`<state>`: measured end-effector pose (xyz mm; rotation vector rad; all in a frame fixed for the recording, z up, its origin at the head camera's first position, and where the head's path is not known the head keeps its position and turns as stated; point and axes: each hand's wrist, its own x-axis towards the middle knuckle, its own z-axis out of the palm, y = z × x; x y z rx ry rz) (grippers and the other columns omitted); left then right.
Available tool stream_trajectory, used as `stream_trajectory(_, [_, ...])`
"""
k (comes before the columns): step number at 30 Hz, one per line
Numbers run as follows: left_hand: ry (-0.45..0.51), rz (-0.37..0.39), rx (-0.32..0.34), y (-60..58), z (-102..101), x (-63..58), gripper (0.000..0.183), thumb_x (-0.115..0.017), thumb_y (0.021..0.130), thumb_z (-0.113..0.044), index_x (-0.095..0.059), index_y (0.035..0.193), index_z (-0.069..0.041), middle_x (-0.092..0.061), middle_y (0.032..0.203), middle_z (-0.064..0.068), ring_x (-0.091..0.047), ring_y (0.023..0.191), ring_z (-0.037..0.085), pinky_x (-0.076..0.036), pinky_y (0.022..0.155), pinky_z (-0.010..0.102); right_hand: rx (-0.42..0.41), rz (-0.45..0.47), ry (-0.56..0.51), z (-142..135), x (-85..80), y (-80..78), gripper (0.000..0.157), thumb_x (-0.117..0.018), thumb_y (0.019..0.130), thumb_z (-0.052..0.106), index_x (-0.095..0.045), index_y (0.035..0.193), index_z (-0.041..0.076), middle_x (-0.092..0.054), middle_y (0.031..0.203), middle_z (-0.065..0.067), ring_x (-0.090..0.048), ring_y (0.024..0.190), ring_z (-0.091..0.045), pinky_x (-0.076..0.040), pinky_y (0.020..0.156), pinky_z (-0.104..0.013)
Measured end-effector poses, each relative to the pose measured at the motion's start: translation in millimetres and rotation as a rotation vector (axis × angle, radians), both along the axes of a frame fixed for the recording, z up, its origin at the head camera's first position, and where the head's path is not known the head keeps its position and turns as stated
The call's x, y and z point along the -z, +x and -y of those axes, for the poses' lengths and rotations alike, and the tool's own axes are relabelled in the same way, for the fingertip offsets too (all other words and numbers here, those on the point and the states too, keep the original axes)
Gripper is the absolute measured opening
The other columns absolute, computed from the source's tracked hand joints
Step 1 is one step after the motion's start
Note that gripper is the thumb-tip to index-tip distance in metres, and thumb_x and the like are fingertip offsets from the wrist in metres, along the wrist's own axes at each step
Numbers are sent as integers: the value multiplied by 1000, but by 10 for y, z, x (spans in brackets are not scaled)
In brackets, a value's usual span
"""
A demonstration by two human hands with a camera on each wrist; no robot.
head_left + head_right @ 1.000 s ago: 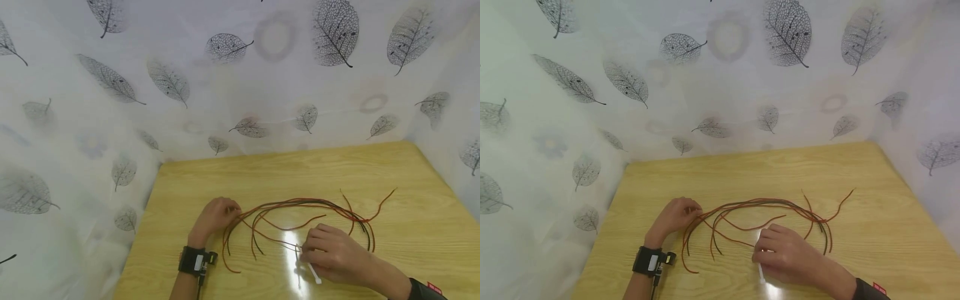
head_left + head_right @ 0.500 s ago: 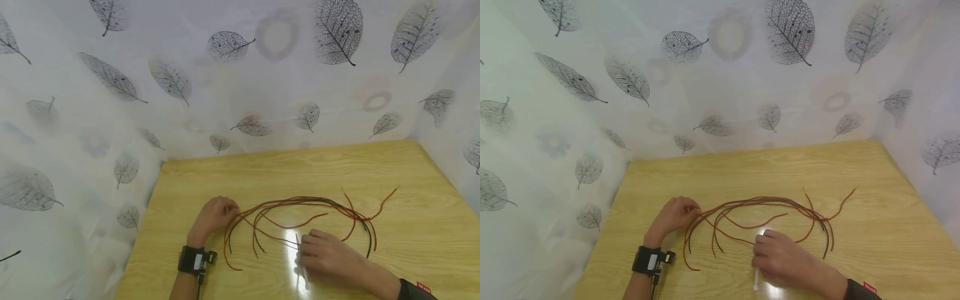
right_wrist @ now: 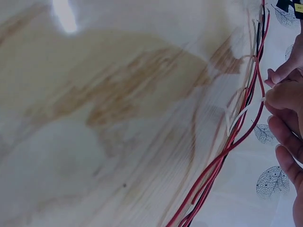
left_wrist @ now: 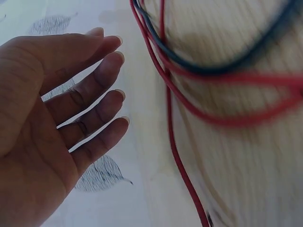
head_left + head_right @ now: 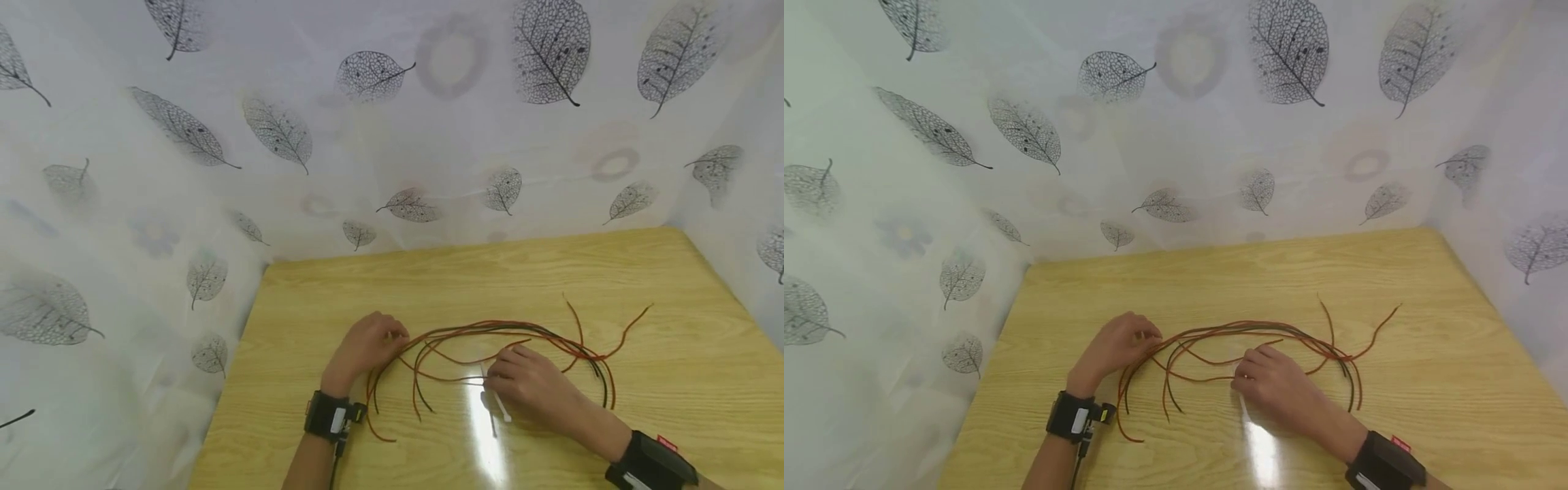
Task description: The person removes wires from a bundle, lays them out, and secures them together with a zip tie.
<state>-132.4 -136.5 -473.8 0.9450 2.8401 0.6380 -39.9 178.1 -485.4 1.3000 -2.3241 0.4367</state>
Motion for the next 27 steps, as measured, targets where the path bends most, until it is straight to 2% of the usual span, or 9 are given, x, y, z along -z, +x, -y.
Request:
stream_trajectory(5, [8,15,54,32,-222,-59,10,-73,88,-23,-78,96,-19,-68,83,-11,-56,77,6,-50,68,27,58,32,-4,49,18,-91,17,-82,68,7,-76,82,15,-69,81,2,-61,77,-17,-51,67,-36])
stream_trajectory(10, [18,2,169,83,-457,-72,11,-77,84,-24,-78,94,-19,-68,84,-11,-55,75,7,-48,67,23,94,43,-50,91,38,-172,12,-81,69,10,-75,78,16,-68,78,3,-58,73,-14,-51,64,-33])
stream_trajectory(12, [49,7,227,113,-530,-89,15,-78,82,-27,-78,96,-19,-68,84,-11,-57,75,7,-46,67,20,109,52,-59,109,41,-198,12,-81,69,10,-75,78,16,-68,78,4,-57,73,-14,-51,62,-33])
stream_trajectory(18, [236,122,373,207,-718,-162,28,-84,75,-31,-76,98,-17,-67,80,-10,-59,71,7,-44,63,14,181,61,-29,143,58,-245,15,-84,68,13,-76,79,18,-68,77,6,-57,71,-13,-53,61,-35])
stream_trajectory(23, [255,211,444,274,-859,-207,31,-83,72,-38,-75,96,-20,-66,81,-12,-57,69,6,-44,60,11,223,84,-35,160,79,-274,13,-84,68,19,-74,77,18,-67,73,8,-54,67,-11,-50,58,-34])
stream_trajectory(27, [242,182,481,287,-913,-221,19,-81,77,-33,-78,93,-22,-69,84,-14,-55,71,-4,-47,63,10,232,110,-46,177,80,-304,13,-83,69,22,-73,76,20,-66,73,8,-54,69,-11,-49,59,-32])
